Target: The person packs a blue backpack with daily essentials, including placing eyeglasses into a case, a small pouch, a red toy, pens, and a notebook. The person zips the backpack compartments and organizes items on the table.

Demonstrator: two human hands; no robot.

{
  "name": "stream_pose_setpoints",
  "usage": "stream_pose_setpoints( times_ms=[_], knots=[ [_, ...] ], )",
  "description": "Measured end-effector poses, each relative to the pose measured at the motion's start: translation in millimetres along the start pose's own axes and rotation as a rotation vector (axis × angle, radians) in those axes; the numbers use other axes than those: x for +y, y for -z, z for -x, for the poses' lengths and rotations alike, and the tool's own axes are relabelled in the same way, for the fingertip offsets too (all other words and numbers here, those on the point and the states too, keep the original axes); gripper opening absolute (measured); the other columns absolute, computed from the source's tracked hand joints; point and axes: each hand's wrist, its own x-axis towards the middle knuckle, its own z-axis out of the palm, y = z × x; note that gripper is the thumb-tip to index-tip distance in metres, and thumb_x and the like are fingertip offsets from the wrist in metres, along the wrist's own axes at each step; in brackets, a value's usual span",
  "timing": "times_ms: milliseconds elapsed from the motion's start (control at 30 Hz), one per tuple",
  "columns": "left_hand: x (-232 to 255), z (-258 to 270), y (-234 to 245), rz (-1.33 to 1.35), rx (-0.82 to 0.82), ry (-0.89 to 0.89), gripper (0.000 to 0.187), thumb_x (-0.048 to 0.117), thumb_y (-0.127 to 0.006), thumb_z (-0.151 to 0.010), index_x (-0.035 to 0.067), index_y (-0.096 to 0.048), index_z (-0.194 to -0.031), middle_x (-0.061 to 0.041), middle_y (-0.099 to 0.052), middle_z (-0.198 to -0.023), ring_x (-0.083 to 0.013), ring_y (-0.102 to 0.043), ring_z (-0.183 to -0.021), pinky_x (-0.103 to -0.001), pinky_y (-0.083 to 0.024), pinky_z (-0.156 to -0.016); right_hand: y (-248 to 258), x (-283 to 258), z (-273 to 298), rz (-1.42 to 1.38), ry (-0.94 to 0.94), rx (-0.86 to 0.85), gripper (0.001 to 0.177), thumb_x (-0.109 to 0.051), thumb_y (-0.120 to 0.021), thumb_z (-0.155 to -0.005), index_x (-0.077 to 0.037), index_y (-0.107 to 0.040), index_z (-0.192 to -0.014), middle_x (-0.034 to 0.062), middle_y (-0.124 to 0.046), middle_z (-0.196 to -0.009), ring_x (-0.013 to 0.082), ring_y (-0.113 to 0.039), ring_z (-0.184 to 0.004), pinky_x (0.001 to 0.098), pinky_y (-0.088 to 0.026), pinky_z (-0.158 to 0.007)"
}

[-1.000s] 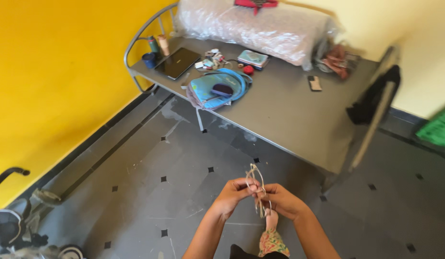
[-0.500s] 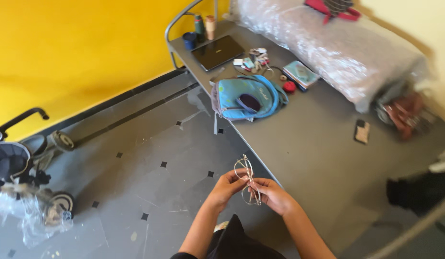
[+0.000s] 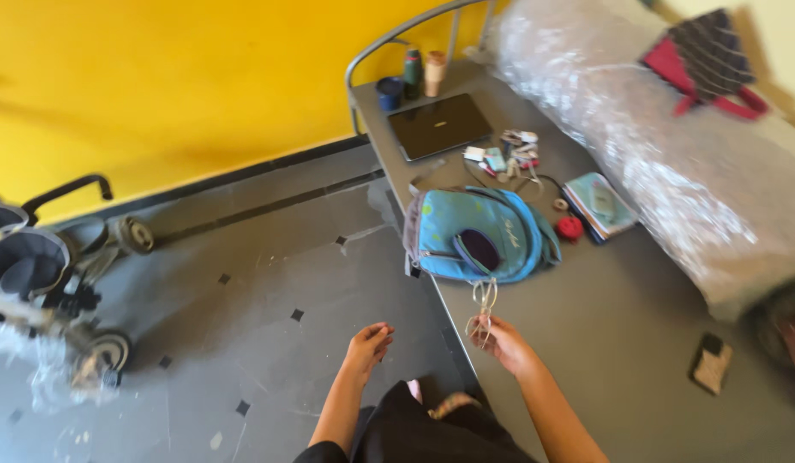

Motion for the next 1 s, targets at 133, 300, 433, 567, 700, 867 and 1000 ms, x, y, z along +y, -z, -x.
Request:
stream_pose_setpoints(
  times_ms=[133, 300, 433, 567, 700, 867, 1000],
  knots=[
    [5.3, -30.2, -9.0, 0.092, 0.062, -0.105, 0.034, 0.024, -0.068, -0.095, 0.007, -0.066, -0.125, -0.006, -0.073, -0.121, -0.0177, -0.066, -0.109, -0.032, -0.049, -0.093, -3.1, -41.5, -63.5, 0.230, -0.099, 0.146, 0.036, -0.032, -0.067, -0.095, -0.010, -0.071, -0.123, 0.0076, -0.072, -0.102, 0.0209, -0.071, -0.095, 0.0376, -0.057, -0.088],
    [-13.8, -67.8, -13.3, 0.266, 0.200, -0.206, 0.024, 0.020, -0.073, -0.094, 0.007, -0.068, -0.114, -0.003, -0.075, -0.112, -0.0124, -0.066, -0.094, -0.024, -0.053, -0.079, -8.3, -78.6, -146.5, 0.349, -0.084, 0.110, 0.026, -0.025, -0.069, -0.093, -0.006, -0.074, -0.110, 0.0093, -0.075, -0.094, 0.0213, -0.075, -0.079, 0.0361, -0.065, -0.069],
    [-56.3, -100.4, -23.1, 0.444, 0.338, -0.277, 0.023, 0.017, -0.074, -0.090, 0.011, -0.070, -0.112, -0.003, -0.078, -0.109, -0.0134, -0.068, -0.094, -0.026, -0.053, -0.079, 2.5, -87.9, -197.7, 1.060, 0.400, 0.104, 0.021, -0.022, -0.076, -0.086, -0.002, -0.076, -0.079, 0.0125, -0.069, -0.061, 0.0207, -0.068, -0.048, 0.0373, -0.053, -0.044],
    [-107.2, -149.4, -39.6, 0.481, 0.419, -0.218, 0.023, 0.018, -0.074, -0.092, 0.011, -0.071, -0.114, -0.003, -0.077, -0.112, -0.0114, -0.070, -0.100, -0.027, -0.053, -0.087, 6.9, -70.3, -260.4, 1.309, 0.548, -0.082, 0.020, -0.020, -0.074, -0.090, 0.000, -0.073, -0.087, 0.0138, -0.069, -0.069, 0.0225, -0.069, -0.058, 0.0396, -0.055, -0.053],
    [-152.6, -210.1, -87.1, 0.399, 0.371, -0.473, 0.023, 0.015, -0.074, -0.093, 0.003, -0.069, -0.112, -0.010, -0.077, -0.112, -0.0132, -0.073, -0.106, -0.028, -0.056, -0.097, 40.1, -40.6, -302.4, 1.174, 0.306, -0.115, 0.020, -0.018, -0.071, -0.093, 0.002, -0.070, -0.095, 0.0151, -0.069, -0.077, 0.0242, -0.069, -0.068, 0.0419, -0.056, -0.061],
    [-173.0, -274.4, -184.4, 0.322, 0.318, -0.615, 0.023, 0.017, -0.069, -0.098, 0.000, -0.066, -0.113, -0.009, -0.074, -0.109, -0.0165, -0.070, -0.100, -0.031, -0.056, -0.094, 117.9, -51.3, -323.6, 0.736, 0.190, -0.169, 0.021, -0.016, -0.067, -0.097, 0.004, -0.066, -0.104, 0.0168, -0.069, -0.088, 0.0264, -0.069, -0.080, 0.0449, -0.058, -0.071],
    [-170.8, -318.7, -254.4, 0.180, 0.480, -0.505, 0.038, 0.026, -0.072, -0.096, 0.000, -0.064, -0.122, -0.012, -0.072, -0.116, -0.0202, -0.069, -0.104, -0.034, -0.055, -0.093, 169.8, -83.9, -318.0, 0.516, 0.215, -0.230, 0.024, -0.014, -0.065, -0.100, 0.006, -0.063, -0.112, 0.0181, -0.070, -0.096, 0.0282, -0.070, -0.091, 0.0472, -0.060, -0.079]
  ],
)
